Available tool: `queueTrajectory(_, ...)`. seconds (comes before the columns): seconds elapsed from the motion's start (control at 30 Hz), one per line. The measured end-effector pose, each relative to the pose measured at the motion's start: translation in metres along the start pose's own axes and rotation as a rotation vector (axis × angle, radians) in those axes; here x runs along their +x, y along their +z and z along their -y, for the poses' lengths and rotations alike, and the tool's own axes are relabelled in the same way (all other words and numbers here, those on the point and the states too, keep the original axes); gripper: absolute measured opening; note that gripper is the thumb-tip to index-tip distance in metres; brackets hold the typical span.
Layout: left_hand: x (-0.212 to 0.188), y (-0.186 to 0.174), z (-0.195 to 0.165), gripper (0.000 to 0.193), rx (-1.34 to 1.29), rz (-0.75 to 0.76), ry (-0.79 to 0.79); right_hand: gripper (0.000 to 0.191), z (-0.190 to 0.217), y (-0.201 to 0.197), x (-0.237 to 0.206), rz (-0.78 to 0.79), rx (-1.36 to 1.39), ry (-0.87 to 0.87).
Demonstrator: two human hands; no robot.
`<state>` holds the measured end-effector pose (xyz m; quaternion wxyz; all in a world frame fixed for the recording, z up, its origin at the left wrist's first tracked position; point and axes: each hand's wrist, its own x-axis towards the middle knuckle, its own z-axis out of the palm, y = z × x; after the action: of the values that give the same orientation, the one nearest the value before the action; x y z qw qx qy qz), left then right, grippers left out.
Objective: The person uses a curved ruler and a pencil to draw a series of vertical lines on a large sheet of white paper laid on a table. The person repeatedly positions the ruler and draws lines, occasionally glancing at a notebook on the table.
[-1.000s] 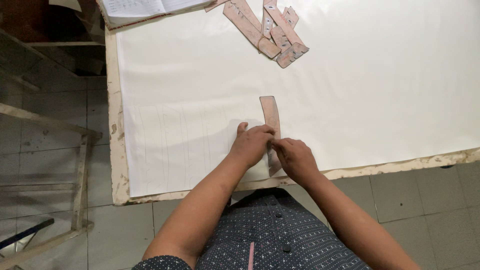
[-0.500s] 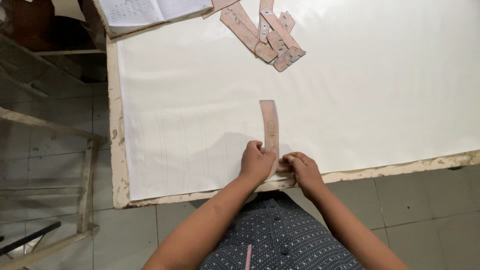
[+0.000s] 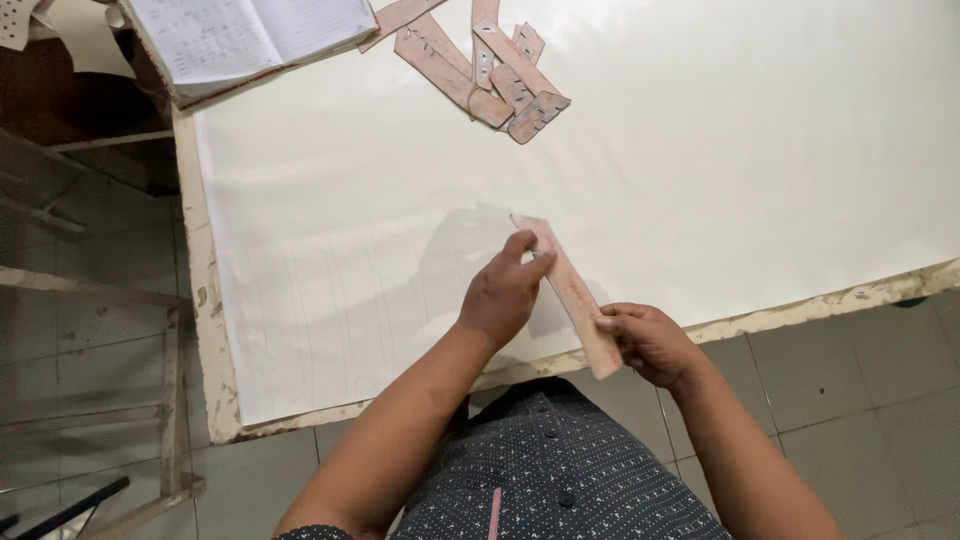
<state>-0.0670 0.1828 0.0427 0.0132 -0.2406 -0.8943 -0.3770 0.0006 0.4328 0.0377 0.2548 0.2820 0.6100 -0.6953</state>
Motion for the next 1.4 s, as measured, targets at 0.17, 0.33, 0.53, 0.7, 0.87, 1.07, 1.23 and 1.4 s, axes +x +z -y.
queueTrajectory(0.17,-0.004,0.018,0.006,0.08,0.161,0.191,-0.142,0.038,0.005,0.021,0.016,-0.247,-0.426,-0.148)
queueTrajectory(0.33,-0.009,0.027,0.013,0.085,0.091,0.27,-0.236,0.035,-0.005,0.032,0.028,-0.289,-0.647,-0.344)
queueTrajectory(0.53,-0.012,0.032,0.019,0.083,0.053,0.176,-0.202,0.033,-0.019,0.029,0.029,-0.299,-0.754,-0.55)
queueTrajectory(0.7,-0.011,0.034,0.019,0.083,0.04,0.177,-0.211,0.035,-0.018,0.029,0.025,-0.29,-0.798,-0.514)
queueTrajectory(0.87,-0.012,0.032,0.018,0.083,0.042,0.182,-0.2,0.035,-0.017,0.028,0.022,-0.261,-0.779,-0.529)
queueTrajectory(1.07,-0.014,0.032,0.019,0.084,0.064,0.216,-0.217,0.039,-0.02,0.032,0.022,-0.302,-0.908,-0.601)
queueTrajectory(1.23,-0.016,0.024,0.021,0.083,0.218,0.304,-0.197,0.051,-0.019,0.036,0.023,-0.27,-1.001,-0.516)
queueTrajectory(1.4,-0.023,0.008,0.027,0.086,0.23,0.317,-0.149,0.059,-0.02,0.041,0.026,-0.26,-1.106,-0.508)
